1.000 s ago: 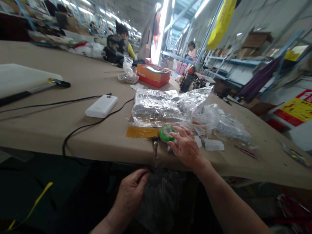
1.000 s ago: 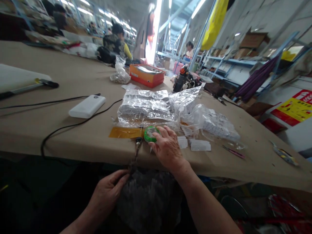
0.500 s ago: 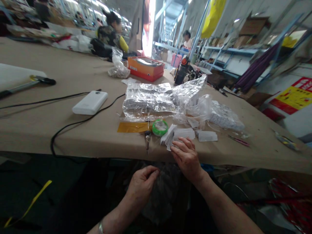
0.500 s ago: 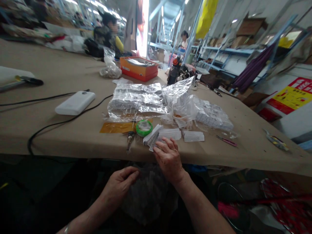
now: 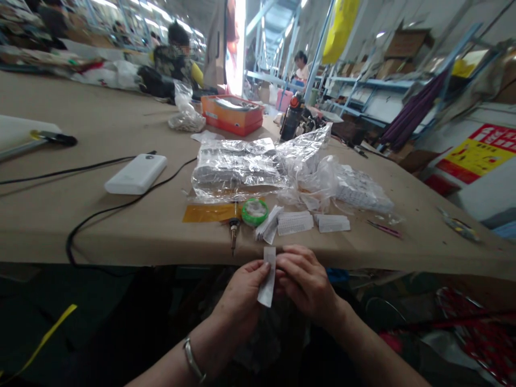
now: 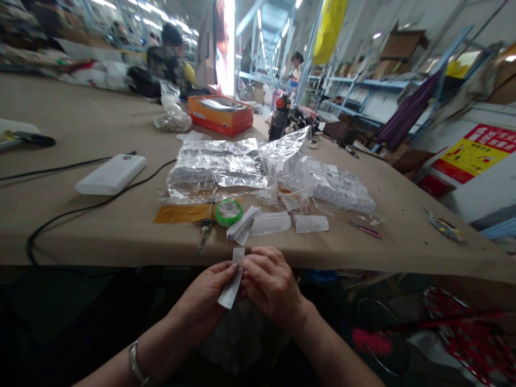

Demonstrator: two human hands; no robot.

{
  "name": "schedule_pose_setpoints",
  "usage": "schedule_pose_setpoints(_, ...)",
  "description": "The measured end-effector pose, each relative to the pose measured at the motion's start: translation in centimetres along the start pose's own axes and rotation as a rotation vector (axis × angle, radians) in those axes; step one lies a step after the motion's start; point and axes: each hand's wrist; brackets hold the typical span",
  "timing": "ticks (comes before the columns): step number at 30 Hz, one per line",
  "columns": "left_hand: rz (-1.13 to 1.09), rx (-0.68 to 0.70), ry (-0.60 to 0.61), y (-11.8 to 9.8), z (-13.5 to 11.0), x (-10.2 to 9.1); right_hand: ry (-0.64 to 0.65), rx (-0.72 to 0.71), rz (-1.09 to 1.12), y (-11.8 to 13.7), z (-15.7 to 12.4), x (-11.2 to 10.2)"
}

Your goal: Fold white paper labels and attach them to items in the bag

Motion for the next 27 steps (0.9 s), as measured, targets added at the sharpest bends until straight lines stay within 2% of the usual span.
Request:
schedule_pose_setpoints(3,0.115,-0.015,-0.085,0.0,-0.3,0.0,0.036,0.216,-0.206,-2.0,0.9,0.3)
schedule_pose_setpoints(6,0.182,-0.009,-0.126,-0.1,-0.5,-0.1,0.128,0.260,-0.344,-3.3,1.2,0.9)
schedule_pose_setpoints(8,0.202,-0.009,-0.144,-0.1,-0.5,-0.2,0.123,0.233,-0.347,-3.6,1.0,1.2)
schedule_pose_setpoints(10,0.215,-0.022,-0.154,-0.1,-0.4,-0.3,0.050,0.212,-0.293,-3.8,0.5,1.4)
schedule_pose_setpoints(14,0.183,-0.068,-0.152,-0.3,-0.3,0.0,-0.129,0.182,-0.062,-3.3,-0.1,1.3)
schedule_pose_setpoints(16,0.143,-0.091,-0.115,-0.4,-0.4,0.3,-0.161,0.120,0.070,-2.5,-0.3,1.1)
schedule_pose_setpoints(18,0.082,-0.095,-0.049,-0.5,-0.5,0.5,-0.135,0.017,0.166,-1.5,-0.6,1.0)
schedule_pose_setpoints(21,-0.019,-0.071,0.014,-0.3,-0.5,0.6,-0.049,-0.113,0.194,0.0,-1.1,1.1)
schedule_pose_setpoints(27,0.000,-0.074,0.039,0.3,-0.5,0.1,0.036,-0.156,0.158,1.3,-2.0,0.9)
Point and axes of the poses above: each hand's wrist, its own z-axis towards the middle knuckle, its own x-axis out of the palm, y = z × x, and after that the axes turned 5 degrees about -z, right-handed
